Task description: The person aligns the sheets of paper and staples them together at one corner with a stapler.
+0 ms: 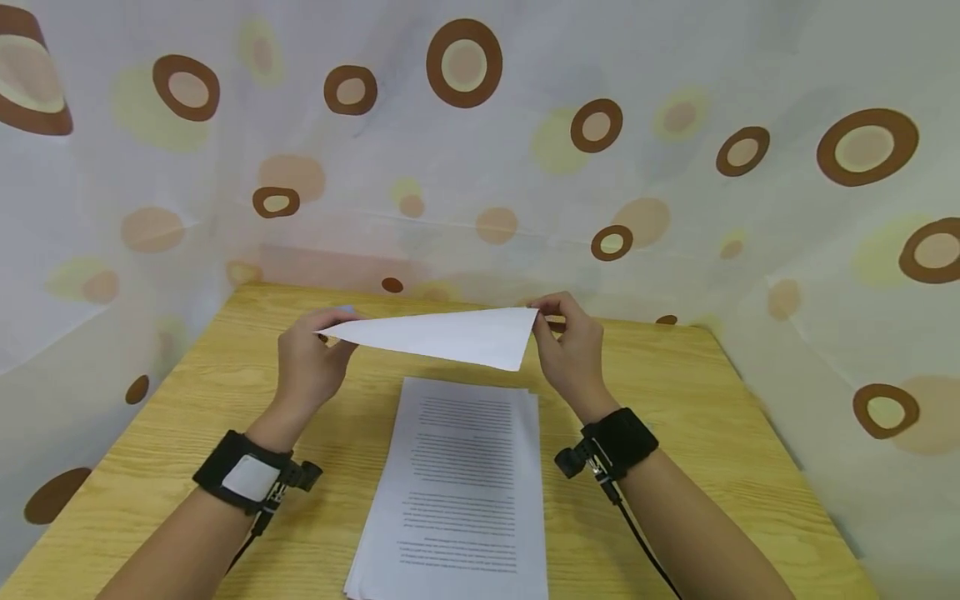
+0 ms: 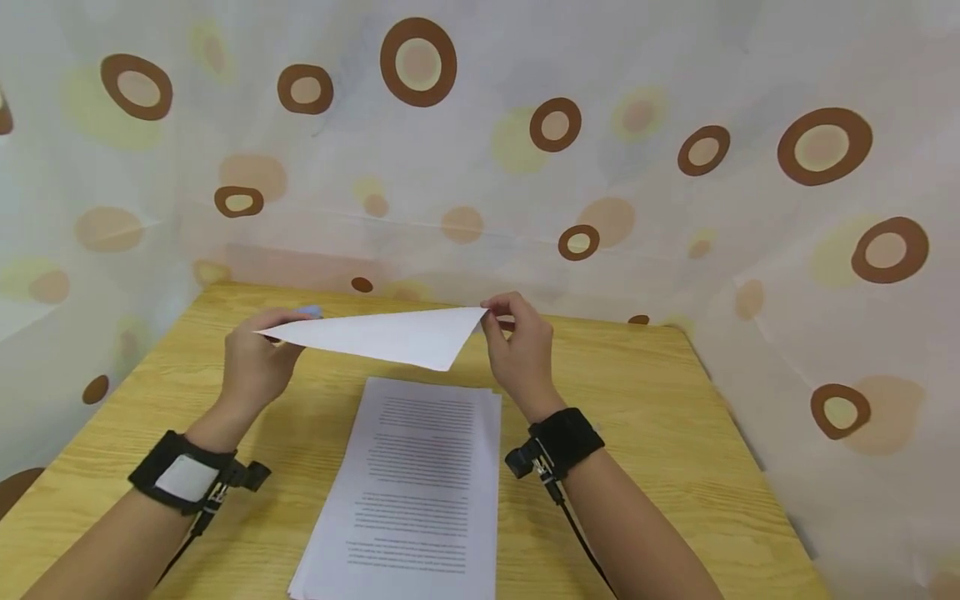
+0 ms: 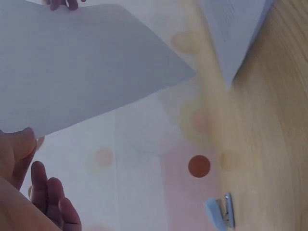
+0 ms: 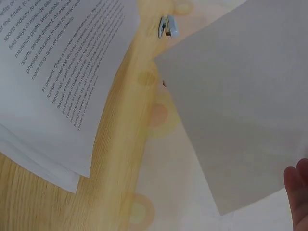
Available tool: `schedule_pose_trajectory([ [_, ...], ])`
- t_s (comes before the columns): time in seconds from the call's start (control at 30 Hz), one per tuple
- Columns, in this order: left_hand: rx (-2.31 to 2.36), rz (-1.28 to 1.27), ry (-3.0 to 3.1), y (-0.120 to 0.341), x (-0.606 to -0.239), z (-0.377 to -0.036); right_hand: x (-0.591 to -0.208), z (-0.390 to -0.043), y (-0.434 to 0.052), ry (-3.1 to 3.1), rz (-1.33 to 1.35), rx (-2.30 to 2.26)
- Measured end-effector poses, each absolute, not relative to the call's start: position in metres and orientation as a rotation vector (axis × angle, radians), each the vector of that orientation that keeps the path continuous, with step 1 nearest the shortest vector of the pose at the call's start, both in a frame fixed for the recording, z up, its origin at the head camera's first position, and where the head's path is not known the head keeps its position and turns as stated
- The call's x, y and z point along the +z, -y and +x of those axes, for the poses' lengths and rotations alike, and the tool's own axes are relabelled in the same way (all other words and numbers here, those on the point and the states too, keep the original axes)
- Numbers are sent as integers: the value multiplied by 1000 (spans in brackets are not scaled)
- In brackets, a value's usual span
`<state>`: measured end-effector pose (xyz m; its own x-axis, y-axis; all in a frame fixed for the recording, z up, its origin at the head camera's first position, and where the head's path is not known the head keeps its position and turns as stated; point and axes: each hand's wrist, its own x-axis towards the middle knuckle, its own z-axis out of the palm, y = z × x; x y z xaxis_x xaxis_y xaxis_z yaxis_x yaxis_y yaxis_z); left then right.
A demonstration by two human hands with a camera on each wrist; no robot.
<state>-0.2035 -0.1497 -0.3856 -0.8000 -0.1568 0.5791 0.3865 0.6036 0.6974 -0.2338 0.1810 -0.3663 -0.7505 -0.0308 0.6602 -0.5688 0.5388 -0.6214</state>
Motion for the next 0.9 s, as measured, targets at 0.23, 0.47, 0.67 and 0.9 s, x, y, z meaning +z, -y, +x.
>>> schedule_pose_trajectory([
  [0.23, -1138, -315, 2076, 144, -373, -204, -366, -227, -187, 2194, 481, 1089],
  [0.47, -1195, -320, 2037, 141, -362, -200, -368, -221, -192, 2180, 545, 1046],
  [0.67, -1248, -322, 2044, 139, -355, -197, -368, -217, -194, 2204, 540, 1062],
  [0.9, -1260, -324, 2086, 139, -352, -194, -373, -203, -198, 2246, 554, 1106],
])
